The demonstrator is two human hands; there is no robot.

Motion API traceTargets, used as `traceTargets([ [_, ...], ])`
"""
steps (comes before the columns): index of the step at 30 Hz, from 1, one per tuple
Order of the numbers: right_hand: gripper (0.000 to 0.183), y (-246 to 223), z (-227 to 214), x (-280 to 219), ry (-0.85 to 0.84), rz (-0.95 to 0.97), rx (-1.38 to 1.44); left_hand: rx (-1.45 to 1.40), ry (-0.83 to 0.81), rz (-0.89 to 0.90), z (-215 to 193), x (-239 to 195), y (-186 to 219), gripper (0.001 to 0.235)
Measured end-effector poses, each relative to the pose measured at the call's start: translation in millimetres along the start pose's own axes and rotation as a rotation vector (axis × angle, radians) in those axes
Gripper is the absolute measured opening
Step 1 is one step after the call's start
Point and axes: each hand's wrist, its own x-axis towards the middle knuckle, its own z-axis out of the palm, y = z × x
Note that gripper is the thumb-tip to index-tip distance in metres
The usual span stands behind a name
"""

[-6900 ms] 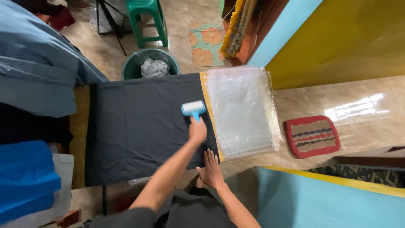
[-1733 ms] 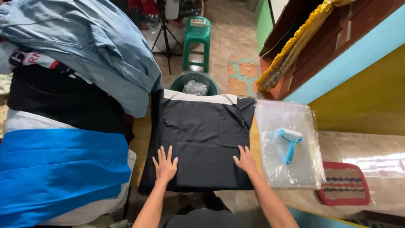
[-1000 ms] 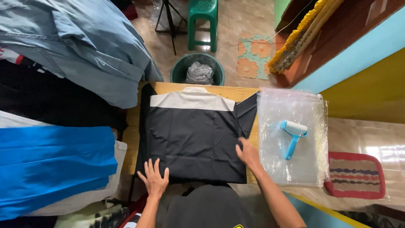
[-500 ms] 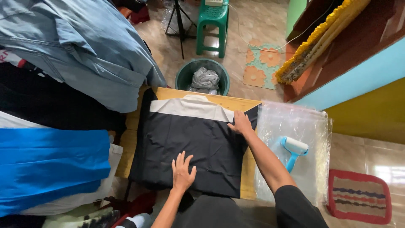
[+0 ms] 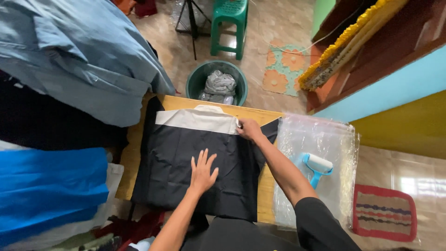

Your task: The person uses a lint roller on a black garment laid on a wooden table, then folds the garment by hand. The person smooths the fabric and folds it into a smaller rectangular shape.

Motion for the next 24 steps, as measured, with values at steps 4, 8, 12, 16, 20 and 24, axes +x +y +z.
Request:
traceTargets([
  [4, 0.026, -2.7, 15.3, 9.5, 0.006, -0.050, 0.198, 0.104, -0.015, 0.095, -5.3, 69.1, -4.1, 0.063],
  [8, 0.027, -20.4, 6.2, -1.8, -0.030, 0.058, 0.139, 0.197, -0.108, 0.185, -0.3, 135.3, -17.6, 0.059],
  [12, 0.025, -34.9, -24.5, -11.9, -0.037, 0.128, -0.104, 0.257, -0.217, 0.172, 7.1, 188.4, -38.9, 0.061],
  [16, 0.072, -6.0, -12.8, -34.0, -0.348, 0.328, -0.294, 0.289, -0.315, 0.056, 1.3, 207.6, -47.4, 0.068],
  [20, 0.026, 10.5, 0.6, -80.5, -0.419, 0.317, -0.355, 0.261, -0.336, 0.006, 4.0, 222.1, -52.3, 0.069],
  [24, 0.042, -20.9, -41.9, -119.6, -0.432, 0.375, -0.310, 0.267, -0.354, 0.004, 3.6, 235.9, -52.6, 0.069],
])
